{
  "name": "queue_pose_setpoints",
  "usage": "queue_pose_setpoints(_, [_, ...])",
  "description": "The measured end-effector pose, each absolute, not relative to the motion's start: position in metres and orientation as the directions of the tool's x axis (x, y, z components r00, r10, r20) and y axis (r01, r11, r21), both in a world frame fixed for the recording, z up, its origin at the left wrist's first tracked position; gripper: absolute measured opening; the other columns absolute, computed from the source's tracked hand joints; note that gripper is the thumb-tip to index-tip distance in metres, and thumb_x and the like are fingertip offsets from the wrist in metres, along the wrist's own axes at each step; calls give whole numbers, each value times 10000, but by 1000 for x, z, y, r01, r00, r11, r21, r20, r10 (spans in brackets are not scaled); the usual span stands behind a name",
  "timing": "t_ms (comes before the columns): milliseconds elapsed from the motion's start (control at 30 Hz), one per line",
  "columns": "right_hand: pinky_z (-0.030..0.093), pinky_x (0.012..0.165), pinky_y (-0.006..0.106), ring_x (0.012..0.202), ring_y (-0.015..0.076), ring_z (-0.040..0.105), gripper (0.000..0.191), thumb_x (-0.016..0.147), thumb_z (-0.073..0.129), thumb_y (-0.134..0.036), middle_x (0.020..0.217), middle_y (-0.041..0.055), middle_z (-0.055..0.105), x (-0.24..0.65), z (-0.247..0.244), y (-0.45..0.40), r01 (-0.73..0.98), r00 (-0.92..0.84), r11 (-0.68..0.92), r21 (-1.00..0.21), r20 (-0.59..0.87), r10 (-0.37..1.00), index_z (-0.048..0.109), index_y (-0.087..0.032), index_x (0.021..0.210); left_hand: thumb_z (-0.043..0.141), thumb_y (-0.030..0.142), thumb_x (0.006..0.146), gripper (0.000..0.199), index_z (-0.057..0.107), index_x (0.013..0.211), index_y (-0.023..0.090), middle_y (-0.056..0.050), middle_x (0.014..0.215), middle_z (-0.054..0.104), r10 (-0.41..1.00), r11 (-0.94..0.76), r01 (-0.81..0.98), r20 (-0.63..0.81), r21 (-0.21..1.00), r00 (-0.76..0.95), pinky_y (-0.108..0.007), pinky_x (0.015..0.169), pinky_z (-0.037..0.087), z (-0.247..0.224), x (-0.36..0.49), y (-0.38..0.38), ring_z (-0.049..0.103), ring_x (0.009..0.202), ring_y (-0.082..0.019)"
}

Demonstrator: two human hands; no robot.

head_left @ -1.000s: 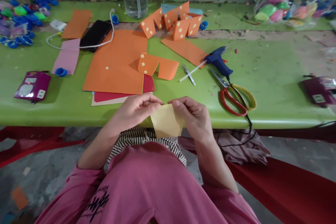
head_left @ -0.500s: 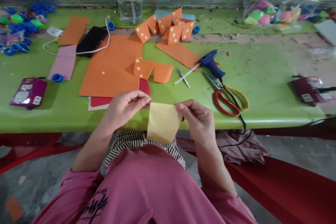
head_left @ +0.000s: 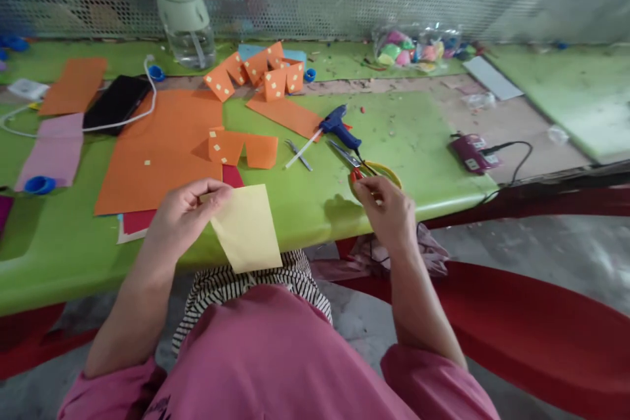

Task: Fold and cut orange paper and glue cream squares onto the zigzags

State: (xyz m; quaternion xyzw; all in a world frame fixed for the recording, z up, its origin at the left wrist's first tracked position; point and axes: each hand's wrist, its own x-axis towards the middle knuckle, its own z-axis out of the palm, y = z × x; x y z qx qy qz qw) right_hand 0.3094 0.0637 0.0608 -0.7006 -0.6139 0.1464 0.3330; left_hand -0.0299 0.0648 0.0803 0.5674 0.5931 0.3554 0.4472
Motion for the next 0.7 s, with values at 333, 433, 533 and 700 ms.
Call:
queue_pose_setpoints(333, [495,831,412,885,276,674,194,841,604,-345,898,94,748,394,68,95,948,128,-132,-291,-33,991,702,-228,961,684,561,836,338,730,855,226,24,619,526,977,172,301,-201,938,68,-236,476,249,85,-20,54,368,540,-116])
queue_pose_setpoints(433, [506,749,363,786,229,685,163,807,650,-380,811,51,747,401,73,106,901,115,-163,-401,-142,983,698,-229,846,672,536,845,310,741,847,233,8,643,576,979,164,325,-195,931,65,-249,489,278,86,-22,51,415,558,-137])
queue_pose_setpoints(533, [523,706,333,738,204,689,200,808,653,-409,777,41,753,410,78,116,894,60,-145,-424,-209,976,688,-213,789,677,530,837,298,746,827,241,5,672,618,982,156,325,-183,933,55,-254,553,370,86,-23,48,496,623,-156])
queue_pose_setpoints(700, [507,799,420,858,283,687,114,820,612,-280,845,109,751,415,88,122,964,159,-171,-206,-72,985,702,-210,821,685,525,840,307,742,835,224,23,684,646,979,171,322,-196,931,48,-236,600,403,83,-24,45,505,644,-138])
